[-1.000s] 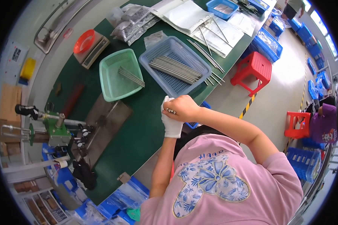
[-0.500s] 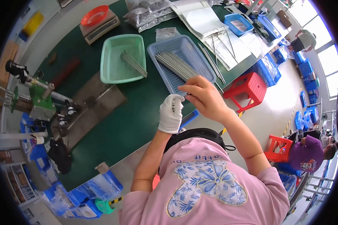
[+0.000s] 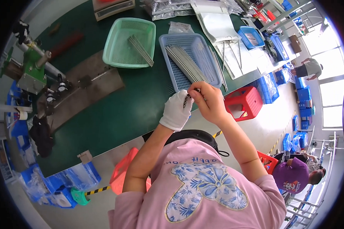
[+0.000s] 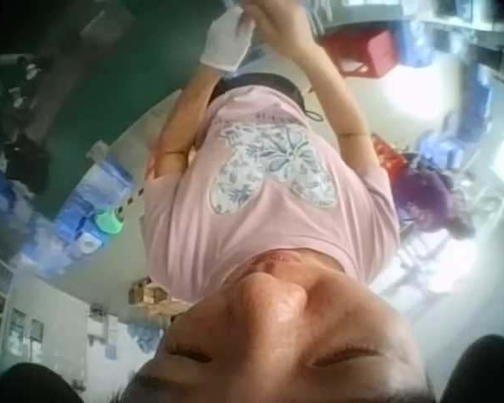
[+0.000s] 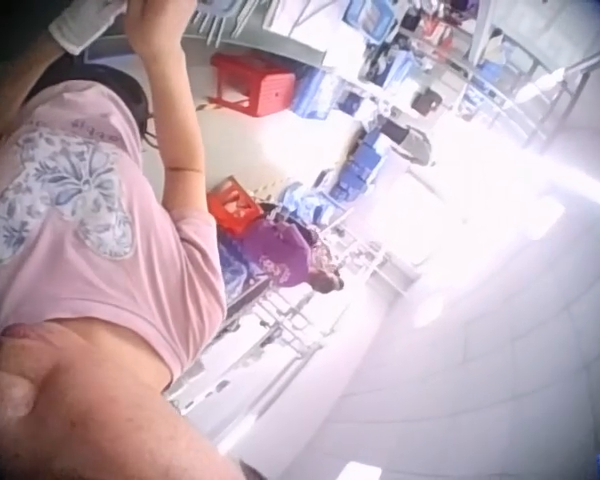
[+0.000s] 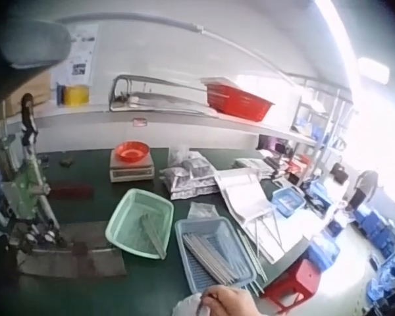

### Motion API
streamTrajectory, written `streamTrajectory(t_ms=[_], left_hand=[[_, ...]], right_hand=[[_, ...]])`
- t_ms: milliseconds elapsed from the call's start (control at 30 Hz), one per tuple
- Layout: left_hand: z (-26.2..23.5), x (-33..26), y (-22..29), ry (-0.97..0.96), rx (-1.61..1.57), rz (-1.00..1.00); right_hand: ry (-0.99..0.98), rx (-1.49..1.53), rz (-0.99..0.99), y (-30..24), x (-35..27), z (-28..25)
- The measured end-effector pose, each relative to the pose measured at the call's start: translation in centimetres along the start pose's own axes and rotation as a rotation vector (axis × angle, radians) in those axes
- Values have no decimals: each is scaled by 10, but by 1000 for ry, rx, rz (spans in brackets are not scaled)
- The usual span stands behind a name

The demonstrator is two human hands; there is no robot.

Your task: Assembling small metal components onto metal rods and measuring them with a digital caliper.

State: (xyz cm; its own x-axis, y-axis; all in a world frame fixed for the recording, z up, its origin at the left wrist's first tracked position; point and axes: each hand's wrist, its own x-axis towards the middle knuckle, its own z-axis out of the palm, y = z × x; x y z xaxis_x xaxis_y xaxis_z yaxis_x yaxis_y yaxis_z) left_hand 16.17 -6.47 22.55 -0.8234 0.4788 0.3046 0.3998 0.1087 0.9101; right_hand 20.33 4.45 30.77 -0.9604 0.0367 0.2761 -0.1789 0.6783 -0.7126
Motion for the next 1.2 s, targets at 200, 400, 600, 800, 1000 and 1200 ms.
streamTrajectory(t_ms=[200, 400, 600, 800, 1000, 1200], left_hand=[[1, 3, -3, -6, -3, -9], [2, 9, -5, -33, 8, -30], [3, 12, -8, 7, -10, 13], [5, 17, -5, -27, -15, -49], [5, 22, -9, -58, 26, -2], [3, 24, -10, -20, 52, 104]], right_hand=[[6, -65, -52, 2, 3, 1], [-16, -216, -156, 0, 12, -2], [13, -225, -194, 1, 13, 5], [72, -119, -156, 11, 13, 7], [3, -108, -93, 7, 17, -5], [42, -177, -243, -3, 17, -13]])
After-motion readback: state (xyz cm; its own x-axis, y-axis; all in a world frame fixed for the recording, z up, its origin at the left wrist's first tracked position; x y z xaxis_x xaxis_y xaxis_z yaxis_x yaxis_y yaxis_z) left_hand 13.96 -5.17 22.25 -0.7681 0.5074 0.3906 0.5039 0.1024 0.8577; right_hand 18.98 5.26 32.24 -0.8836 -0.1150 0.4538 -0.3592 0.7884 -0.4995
